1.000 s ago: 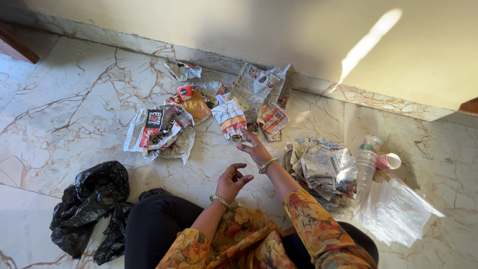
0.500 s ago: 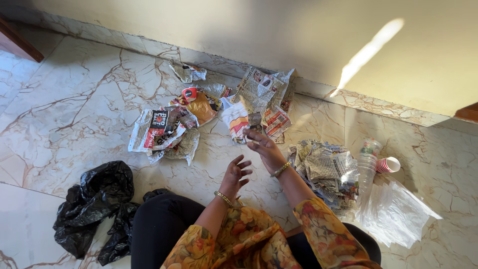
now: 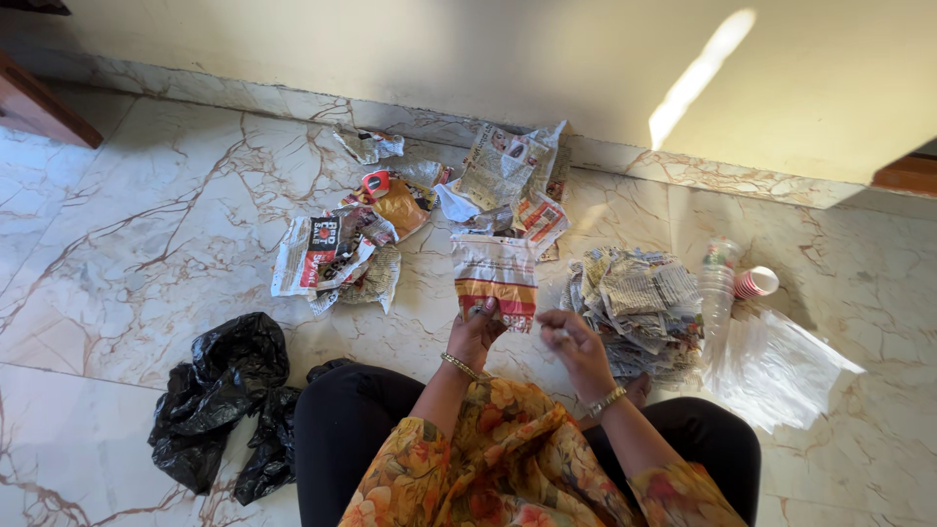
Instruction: The person sits on the floor and folds various newspaper sheets by hand. They pick up each sheet, fold it into a smaller rectangle, and place it onto a growing stack. The task is repetitive and involves handling multiple newspaper pieces sequentially.
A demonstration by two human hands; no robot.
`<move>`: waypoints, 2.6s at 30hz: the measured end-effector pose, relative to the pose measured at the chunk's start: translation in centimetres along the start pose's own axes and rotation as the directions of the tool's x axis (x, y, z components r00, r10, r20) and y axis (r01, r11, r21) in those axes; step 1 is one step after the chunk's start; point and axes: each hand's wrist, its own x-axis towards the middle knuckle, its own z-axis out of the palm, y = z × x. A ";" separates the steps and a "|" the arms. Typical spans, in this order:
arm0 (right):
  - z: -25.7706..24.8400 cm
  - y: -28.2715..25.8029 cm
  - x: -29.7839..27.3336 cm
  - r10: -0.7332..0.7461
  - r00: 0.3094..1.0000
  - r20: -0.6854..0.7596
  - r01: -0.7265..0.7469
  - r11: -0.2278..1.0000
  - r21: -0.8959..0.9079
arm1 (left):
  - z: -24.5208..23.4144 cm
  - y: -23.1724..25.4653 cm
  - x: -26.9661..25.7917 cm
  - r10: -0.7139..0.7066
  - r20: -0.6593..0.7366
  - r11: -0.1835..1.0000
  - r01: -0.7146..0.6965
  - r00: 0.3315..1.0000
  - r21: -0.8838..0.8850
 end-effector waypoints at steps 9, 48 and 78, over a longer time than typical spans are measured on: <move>-0.5 6.2 4.2 0.035 0.982 -0.186 0.022 0.954 0.299 | -0.9 -2.1 0.5 -0.092 -0.017 0.919 0.092 0.996 0.384; 0.4 6.5 5.2 0.115 0.992 -0.049 -0.105 0.981 0.163 | 2.7 3.5 -2.4 0.694 -0.162 0.465 -0.264 0.702 0.845; -15.0 -2.6 4.0 -0.189 0.861 -0.472 0.099 0.973 -0.209 | 2.9 3.1 -2.8 0.610 -0.065 0.442 -0.271 0.789 0.855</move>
